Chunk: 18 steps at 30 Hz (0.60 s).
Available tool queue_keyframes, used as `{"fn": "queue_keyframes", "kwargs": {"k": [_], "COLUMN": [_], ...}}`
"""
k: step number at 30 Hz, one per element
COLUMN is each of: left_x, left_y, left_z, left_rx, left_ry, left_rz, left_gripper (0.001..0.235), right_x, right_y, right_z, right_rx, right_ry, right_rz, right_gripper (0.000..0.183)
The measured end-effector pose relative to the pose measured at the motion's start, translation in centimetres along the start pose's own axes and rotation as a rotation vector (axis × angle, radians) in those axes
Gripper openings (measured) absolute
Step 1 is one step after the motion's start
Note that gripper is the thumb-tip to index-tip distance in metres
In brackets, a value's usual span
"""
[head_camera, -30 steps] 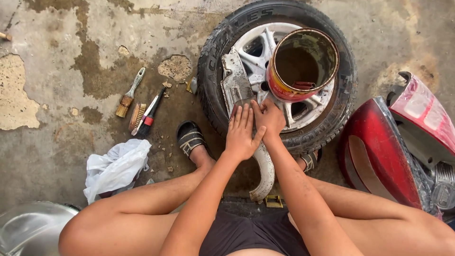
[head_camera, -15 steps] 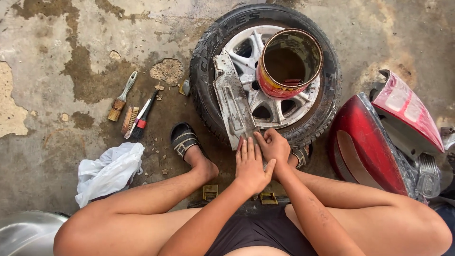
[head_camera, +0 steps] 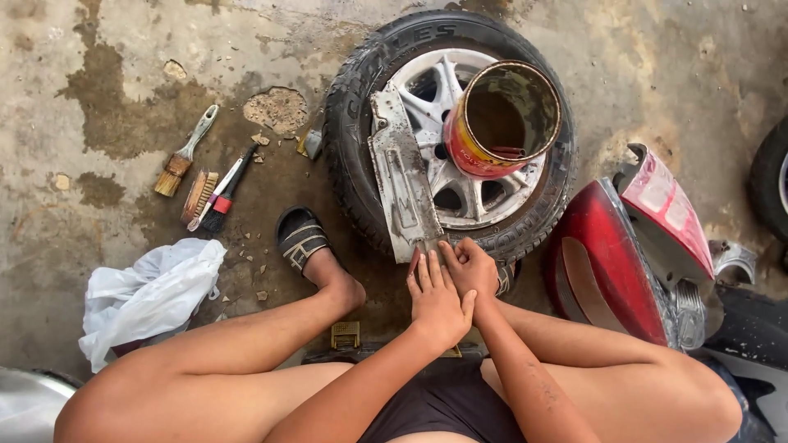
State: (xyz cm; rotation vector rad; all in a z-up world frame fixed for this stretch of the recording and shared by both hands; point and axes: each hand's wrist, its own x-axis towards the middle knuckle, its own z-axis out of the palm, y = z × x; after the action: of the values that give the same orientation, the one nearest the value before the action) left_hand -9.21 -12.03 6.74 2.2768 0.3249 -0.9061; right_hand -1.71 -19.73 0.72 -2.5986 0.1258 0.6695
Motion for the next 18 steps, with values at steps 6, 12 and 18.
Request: {"fn": "queue_keyframes", "kwargs": {"k": [6,12,18], "left_x": [2.5,5.1,4.2], "left_y": [-2.7,-5.8,-6.2], "left_z": [-2.1,-3.7,-4.3], "left_rx": [-0.075,-0.111,-0.126], "left_ry": [0.16,0.348,0.37], "left_rz": [0.052,0.105,0.13], "left_gripper": [0.083,0.08,0.083], "right_x": [3.8,6.4,5.7], "right_y": [-2.7,-7.7,-7.2], "right_z": [1.7,2.0,2.2], "right_rx": [-0.027,-0.025,0.098], "right_ry": [0.066,0.139,0.158], "right_rz": [-0.095,-0.288,-0.298], "right_gripper": [0.052,0.053,0.044]}}
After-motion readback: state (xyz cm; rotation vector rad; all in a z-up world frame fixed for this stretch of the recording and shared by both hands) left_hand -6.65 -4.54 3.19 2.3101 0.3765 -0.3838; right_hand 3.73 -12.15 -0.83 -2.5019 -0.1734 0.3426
